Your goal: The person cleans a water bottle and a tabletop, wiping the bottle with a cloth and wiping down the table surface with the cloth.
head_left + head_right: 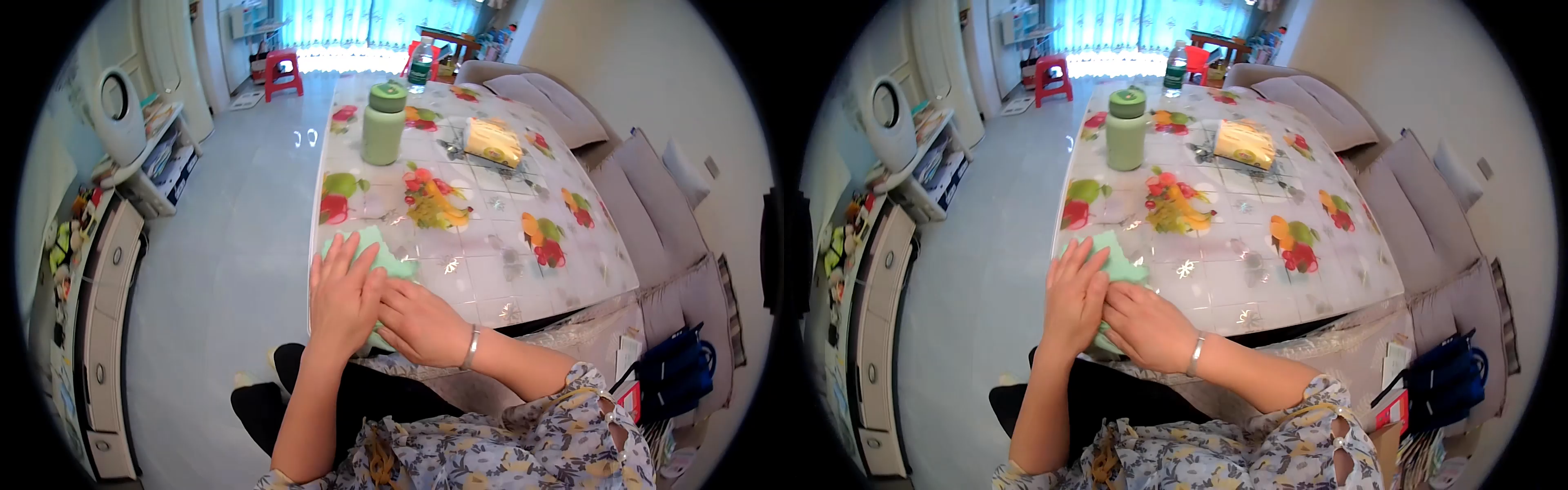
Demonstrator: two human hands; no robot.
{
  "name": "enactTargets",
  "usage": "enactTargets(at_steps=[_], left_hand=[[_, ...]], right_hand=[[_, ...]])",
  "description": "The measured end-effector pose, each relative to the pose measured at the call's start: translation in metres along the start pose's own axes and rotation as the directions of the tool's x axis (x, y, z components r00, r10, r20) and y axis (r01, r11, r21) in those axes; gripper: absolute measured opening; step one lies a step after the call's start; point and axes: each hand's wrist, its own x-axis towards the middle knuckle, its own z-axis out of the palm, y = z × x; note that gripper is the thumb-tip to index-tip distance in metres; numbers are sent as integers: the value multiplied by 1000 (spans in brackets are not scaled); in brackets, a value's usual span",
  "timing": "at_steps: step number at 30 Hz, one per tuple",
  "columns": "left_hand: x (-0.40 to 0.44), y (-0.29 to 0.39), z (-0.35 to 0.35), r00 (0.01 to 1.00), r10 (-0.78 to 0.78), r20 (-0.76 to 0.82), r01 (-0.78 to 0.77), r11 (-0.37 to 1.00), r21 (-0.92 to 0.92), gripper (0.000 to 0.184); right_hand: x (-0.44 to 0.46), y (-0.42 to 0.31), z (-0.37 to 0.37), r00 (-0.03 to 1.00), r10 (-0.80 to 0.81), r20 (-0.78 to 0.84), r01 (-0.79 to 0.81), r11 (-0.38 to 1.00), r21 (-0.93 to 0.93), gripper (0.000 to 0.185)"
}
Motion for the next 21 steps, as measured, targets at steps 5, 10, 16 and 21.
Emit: enactTargets(at_steps=[5, 10, 16, 21], left_hand=[[-2, 4, 4, 996, 43, 77, -56, 983, 176, 42], [-2, 7, 6, 992, 58, 110, -85, 964, 251, 46], [-5, 4, 6, 987, 102, 123, -138, 933, 332, 47], [-4, 3, 7, 985, 117, 128, -155, 928, 340, 47]], right_hand=[[-54, 33, -25, 975, 212, -64, -217, 971, -102, 52], [-141, 112, -62, 798, 553, -240, -598, 776, -202, 46], [-236, 245, -118, 496, 778, -387, -846, 333, -416, 45], [-198, 308, -109, 589, 741, -324, -741, 335, -582, 42]])
